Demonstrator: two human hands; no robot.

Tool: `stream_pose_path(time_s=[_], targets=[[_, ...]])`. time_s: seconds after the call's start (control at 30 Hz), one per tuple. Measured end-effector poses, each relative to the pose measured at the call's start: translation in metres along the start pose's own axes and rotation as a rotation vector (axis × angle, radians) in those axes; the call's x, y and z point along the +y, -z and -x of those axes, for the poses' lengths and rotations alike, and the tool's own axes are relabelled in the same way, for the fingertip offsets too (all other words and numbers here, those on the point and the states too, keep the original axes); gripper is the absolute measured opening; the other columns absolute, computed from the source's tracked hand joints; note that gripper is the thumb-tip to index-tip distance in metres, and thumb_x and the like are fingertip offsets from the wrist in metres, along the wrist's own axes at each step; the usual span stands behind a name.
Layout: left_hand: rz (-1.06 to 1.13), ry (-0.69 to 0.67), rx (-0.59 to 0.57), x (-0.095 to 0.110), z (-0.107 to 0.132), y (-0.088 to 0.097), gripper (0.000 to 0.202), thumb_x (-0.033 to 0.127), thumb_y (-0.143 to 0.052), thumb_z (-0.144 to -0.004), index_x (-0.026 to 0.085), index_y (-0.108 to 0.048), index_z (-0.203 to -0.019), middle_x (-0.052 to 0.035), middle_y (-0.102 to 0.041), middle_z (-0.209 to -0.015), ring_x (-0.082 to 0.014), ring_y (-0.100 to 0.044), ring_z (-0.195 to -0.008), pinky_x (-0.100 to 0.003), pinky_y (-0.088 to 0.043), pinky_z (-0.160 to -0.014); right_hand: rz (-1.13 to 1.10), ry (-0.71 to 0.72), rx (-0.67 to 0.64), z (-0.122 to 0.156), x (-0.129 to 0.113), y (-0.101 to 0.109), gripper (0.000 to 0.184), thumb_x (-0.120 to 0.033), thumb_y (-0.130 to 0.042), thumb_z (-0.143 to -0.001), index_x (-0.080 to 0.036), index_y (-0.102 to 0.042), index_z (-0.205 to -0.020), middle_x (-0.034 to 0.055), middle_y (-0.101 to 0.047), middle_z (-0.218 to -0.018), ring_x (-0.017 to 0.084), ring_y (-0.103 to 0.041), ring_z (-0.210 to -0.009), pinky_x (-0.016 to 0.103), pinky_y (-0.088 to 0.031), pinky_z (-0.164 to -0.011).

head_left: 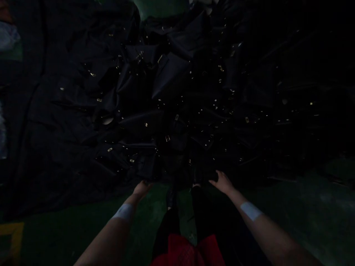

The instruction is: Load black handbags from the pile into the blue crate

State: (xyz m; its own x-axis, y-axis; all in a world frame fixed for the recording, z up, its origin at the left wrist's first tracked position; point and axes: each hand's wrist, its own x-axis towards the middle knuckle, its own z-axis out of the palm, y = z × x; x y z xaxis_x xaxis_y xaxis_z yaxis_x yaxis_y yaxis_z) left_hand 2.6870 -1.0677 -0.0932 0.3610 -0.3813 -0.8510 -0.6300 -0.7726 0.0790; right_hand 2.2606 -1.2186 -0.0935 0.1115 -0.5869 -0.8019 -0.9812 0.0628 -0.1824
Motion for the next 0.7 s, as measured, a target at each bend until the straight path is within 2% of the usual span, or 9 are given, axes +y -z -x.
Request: stream_pose_path(time_s=[0.13,0.2,0.23,0.27,0.37,0.43,0.53,0.6,0.7], targets=[[0.205,0.001,0.039,0.06,-0.091,-0.019,0.074,0.045,-0.073,-0.077,0.011,-0.045,-0.136,-0.0183,-0.053,-0.134,-0.0261,-0.05,-0.126,-0.031,-0.043,-0.103,0.168,-0.004,0.115,-0.134,-0.041,0.053,0.116,-0.056,-0.077,-0.064,-0.011,-0.018,-0.153,0.02,-0.023,-0.154,0.036,-0.021,-0.144,0.044,-0.025,-0.117],[0.562,0.052,0.15,0.084,-0.126,-0.029,0.099,0.033,-0.09,-0.057,0.01,-0.039,-0.139,-0.0194,-0.047,-0.139,-0.0286,-0.044,-0.131,-0.035,-0.037,-0.11,0.236,-0.05,0.151,-0.186,-0.062,0.07,0.13,-0.061,-0.082,-0.053,-0.014,-0.014,-0.154,0.0226,-0.017,-0.155,0.041,-0.015,-0.144,0.05,-0.021,-0.117],[0.738,0.104,0.176,0.091,-0.14,-0.033,0.113,0.027,-0.094,-0.047,0.008,-0.034,-0.141,-0.0208,-0.044,-0.142,-0.0295,-0.042,-0.133,-0.036,-0.034,-0.112,0.266,-0.07,0.175,-0.207,-0.07,0.076,0.136,-0.061,-0.084,-0.048,-0.013,-0.014,-0.154,0.0238,-0.016,-0.155,0.043,-0.014,-0.144,0.052,-0.018,-0.117],[0.843,0.131,0.172,0.095,-0.151,-0.037,0.121,0.025,-0.095,-0.046,0.008,-0.025,-0.144,-0.0209,-0.042,-0.143,-0.0283,-0.042,-0.133,-0.037,-0.035,-0.112,0.299,-0.052,0.21,-0.225,-0.078,0.081,0.137,-0.059,-0.086,-0.045,-0.013,-0.016,-0.153,0.0233,-0.013,-0.156,0.043,-0.01,-0.144,0.053,-0.015,-0.118],[1.054,0.107,0.105,0.092,-0.171,-0.041,0.115,0.03,-0.089,-0.06,0.017,-0.016,-0.148,-0.0121,-0.047,-0.141,-0.0191,-0.052,-0.122,-0.033,-0.043,-0.103,0.34,0.089,0.216,-0.259,-0.096,0.091,0.13,-0.048,-0.086,-0.048,-0.007,-0.019,-0.151,0.0241,-0.017,-0.154,0.039,-0.014,-0.144,0.051,-0.011,-0.118],[1.125,0.078,0.086,0.084,-0.175,-0.043,0.103,0.03,-0.088,-0.061,0.019,-0.029,-0.145,-0.0073,-0.054,-0.134,-0.0168,-0.056,-0.114,-0.031,-0.046,-0.099,0.309,0.135,0.186,-0.269,-0.106,0.095,0.112,-0.041,-0.08,-0.057,-0.001,-0.025,-0.146,0.0256,-0.033,-0.146,0.036,-0.029,-0.138,0.047,-0.021,-0.114],[1.165,0.104,0.096,0.082,-0.161,-0.049,0.08,0.023,-0.089,-0.057,0.009,-0.053,-0.127,-0.0098,-0.062,-0.122,-0.0204,-0.06,-0.107,-0.033,-0.048,-0.097,0.282,0.112,0.173,-0.261,-0.119,0.094,0.068,-0.031,-0.068,-0.072,0.004,-0.049,-0.127,0.0229,-0.057,-0.12,0.031,-0.053,-0.119,0.042,-0.039,-0.1],[1.159,0.113,0.093,0.085,-0.133,-0.055,0.061,0.022,-0.087,-0.058,0.007,-0.062,-0.112,-0.0111,-0.066,-0.113,-0.0232,-0.062,-0.104,-0.034,-0.05,-0.096,0.294,0.086,0.178,-0.237,-0.123,0.093,0.046,-0.025,-0.064,-0.076,0.001,-0.06,-0.113,0.0213,-0.064,-0.106,0.03,-0.061,-0.106,0.041,-0.045,-0.09],[1.065,0.114,0.089,0.076,-0.067,-0.061,0.049,0.034,-0.083,-0.063,0.012,-0.065,-0.104,-0.0079,-0.068,-0.104,-0.0268,-0.064,-0.101,-0.036,-0.052,-0.094,0.342,0.066,0.212,-0.179,-0.112,0.102,0.037,-0.027,-0.065,-0.076,-0.007,-0.065,-0.107,0.0196,-0.067,-0.1,0.031,-0.066,-0.095,0.038,-0.051,-0.081]])
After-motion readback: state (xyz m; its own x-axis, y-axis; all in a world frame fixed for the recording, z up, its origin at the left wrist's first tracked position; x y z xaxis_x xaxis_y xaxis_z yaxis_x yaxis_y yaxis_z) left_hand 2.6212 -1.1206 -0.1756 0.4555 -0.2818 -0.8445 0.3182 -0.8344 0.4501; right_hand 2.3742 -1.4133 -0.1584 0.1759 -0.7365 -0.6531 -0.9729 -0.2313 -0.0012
